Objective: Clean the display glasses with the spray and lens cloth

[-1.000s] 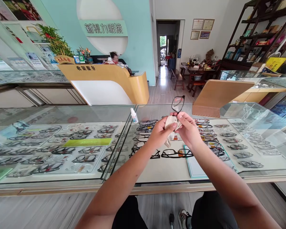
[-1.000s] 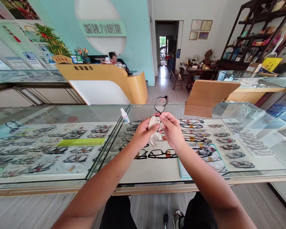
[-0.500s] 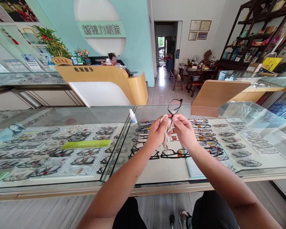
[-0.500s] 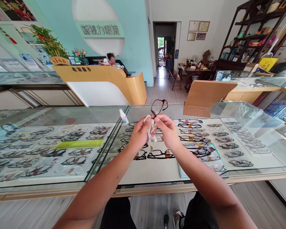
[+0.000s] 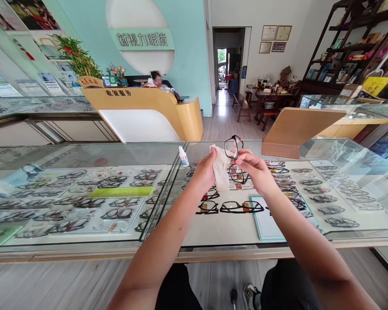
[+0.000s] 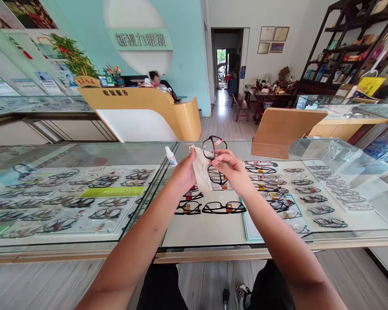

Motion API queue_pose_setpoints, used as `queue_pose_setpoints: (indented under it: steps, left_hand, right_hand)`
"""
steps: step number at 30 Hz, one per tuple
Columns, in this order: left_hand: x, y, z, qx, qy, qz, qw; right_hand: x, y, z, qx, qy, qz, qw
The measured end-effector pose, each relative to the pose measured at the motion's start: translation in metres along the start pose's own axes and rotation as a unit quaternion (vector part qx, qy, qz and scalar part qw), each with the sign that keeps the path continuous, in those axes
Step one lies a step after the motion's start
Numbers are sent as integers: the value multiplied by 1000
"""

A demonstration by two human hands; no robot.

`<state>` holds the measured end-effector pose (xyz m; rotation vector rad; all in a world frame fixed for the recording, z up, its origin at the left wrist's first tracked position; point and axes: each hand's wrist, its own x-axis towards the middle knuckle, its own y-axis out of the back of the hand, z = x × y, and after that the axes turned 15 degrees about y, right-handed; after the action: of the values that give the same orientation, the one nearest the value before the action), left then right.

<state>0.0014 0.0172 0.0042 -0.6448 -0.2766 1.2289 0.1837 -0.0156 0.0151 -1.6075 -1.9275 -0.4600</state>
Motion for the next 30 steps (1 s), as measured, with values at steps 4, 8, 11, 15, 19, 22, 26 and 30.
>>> queue_pose_setpoints:
  steps: [4, 8, 11, 15, 19, 22, 26, 30]
  left_hand:
    - [-2, -2, 4, -7, -2, -25, 1000]
    - [-5, -4, 4, -12, -7, -18, 1000]
    - [-5, -4, 3, -7, -8, -6, 1000]
    - [-4, -1, 2, 14, -30, 20, 999]
    - [-3, 1, 2, 31, -37, 28, 998]
    - [-3, 1, 4, 35, -34, 21, 999]
    - [-6, -1, 6, 50, -23, -4, 998]
    - [-10, -4, 6, 70, -21, -42, 996]
  right_hand:
    - [-4, -5, 5, -43, -21, -34, 998]
    - [-4, -7, 12, -46, -35, -25, 998]
    - [-3, -7, 14, -31, -53, -34, 998]
    - [-1, -7, 9, -19, -69, -34, 997]
    - [-1, -9, 4, -11, -75, -63, 995]
    - [-2, -10, 6, 0, -64, -74, 995]
    - [-3, -8, 15, -21, -32, -77, 996]
    - [-3, -6, 18, -47, -22, -72, 996]
